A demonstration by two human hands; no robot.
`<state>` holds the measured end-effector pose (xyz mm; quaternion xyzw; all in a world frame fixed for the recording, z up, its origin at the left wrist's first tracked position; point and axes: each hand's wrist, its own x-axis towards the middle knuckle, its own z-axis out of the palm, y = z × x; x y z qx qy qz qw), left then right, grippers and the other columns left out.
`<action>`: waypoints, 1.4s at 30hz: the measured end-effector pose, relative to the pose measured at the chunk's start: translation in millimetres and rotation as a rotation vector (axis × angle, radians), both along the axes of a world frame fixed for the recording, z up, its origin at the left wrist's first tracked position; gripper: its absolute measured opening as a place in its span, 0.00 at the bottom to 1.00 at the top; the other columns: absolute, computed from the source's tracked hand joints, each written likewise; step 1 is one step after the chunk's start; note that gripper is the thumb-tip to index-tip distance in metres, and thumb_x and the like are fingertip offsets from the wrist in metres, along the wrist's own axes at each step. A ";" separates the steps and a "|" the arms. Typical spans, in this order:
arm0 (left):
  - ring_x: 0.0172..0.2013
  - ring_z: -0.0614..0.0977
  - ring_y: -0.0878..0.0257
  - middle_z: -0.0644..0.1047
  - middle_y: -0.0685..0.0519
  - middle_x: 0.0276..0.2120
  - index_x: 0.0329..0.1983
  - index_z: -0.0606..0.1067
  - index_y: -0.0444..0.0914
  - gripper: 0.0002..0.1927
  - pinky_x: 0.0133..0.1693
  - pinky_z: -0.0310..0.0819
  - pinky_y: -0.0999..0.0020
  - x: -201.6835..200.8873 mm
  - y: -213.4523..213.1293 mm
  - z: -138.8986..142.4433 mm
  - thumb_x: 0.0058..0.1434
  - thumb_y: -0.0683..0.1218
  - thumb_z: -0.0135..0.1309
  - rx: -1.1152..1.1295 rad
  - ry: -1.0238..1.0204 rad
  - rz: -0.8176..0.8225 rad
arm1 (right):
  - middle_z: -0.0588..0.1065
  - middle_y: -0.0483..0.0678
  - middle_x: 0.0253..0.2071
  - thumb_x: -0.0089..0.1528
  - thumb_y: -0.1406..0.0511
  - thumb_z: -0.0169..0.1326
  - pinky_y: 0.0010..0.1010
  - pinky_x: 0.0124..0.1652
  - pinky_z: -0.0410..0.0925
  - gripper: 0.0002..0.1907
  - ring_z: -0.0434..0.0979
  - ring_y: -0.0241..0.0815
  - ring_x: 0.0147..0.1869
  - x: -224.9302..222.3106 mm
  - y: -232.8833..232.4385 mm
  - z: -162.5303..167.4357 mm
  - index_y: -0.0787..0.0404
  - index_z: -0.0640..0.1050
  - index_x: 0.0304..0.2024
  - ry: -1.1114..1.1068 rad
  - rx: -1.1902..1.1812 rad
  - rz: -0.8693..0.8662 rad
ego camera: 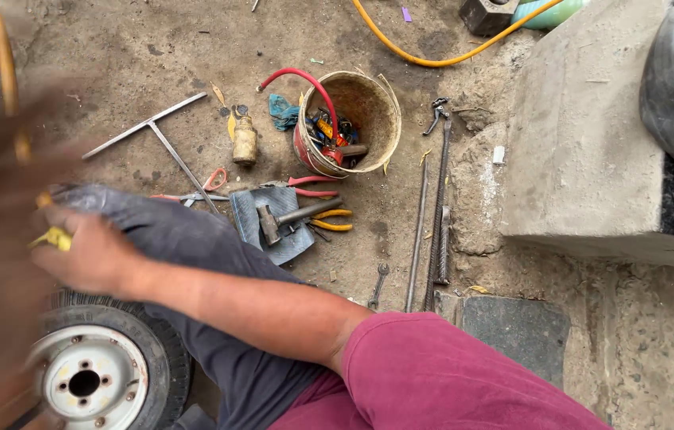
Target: The person removes the valve core from a tire using a wrench, then uses an air hose to inflate the tire. The person sits on the ground with the tire between their legs and manipulates the valve stem with both hands.
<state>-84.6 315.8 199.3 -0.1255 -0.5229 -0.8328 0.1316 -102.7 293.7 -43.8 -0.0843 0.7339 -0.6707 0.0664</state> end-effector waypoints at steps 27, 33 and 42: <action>0.40 0.83 0.43 0.81 0.41 0.37 0.40 0.78 0.34 0.05 0.43 0.75 0.52 223.2 -191.6 -218.8 0.62 0.37 0.62 -1.062 -0.297 1.027 | 0.75 0.47 0.54 0.62 0.46 0.73 0.43 0.57 0.67 0.33 0.75 0.49 0.59 33.2 8.3 35.8 0.55 0.78 0.61 0.959 0.366 0.853; 0.42 0.83 0.43 0.82 0.41 0.39 0.41 0.84 0.43 0.12 0.46 0.76 0.50 256.5 -185.0 -362.5 0.56 0.37 0.59 -1.133 -1.082 0.643 | 0.74 0.46 0.47 0.53 0.41 0.74 0.47 0.57 0.62 0.32 0.73 0.50 0.56 52.3 -18.9 19.1 0.51 0.78 0.45 1.154 0.402 0.954; 0.40 0.85 0.40 0.84 0.39 0.38 0.47 0.83 0.45 0.18 0.42 0.80 0.45 245.2 -182.4 -400.1 0.64 0.60 0.58 -1.496 -1.185 0.264 | 0.73 0.46 0.46 0.49 0.60 0.69 0.46 0.58 0.65 0.20 0.72 0.53 0.57 70.3 -26.5 -46.0 0.50 0.79 0.43 0.878 0.371 1.130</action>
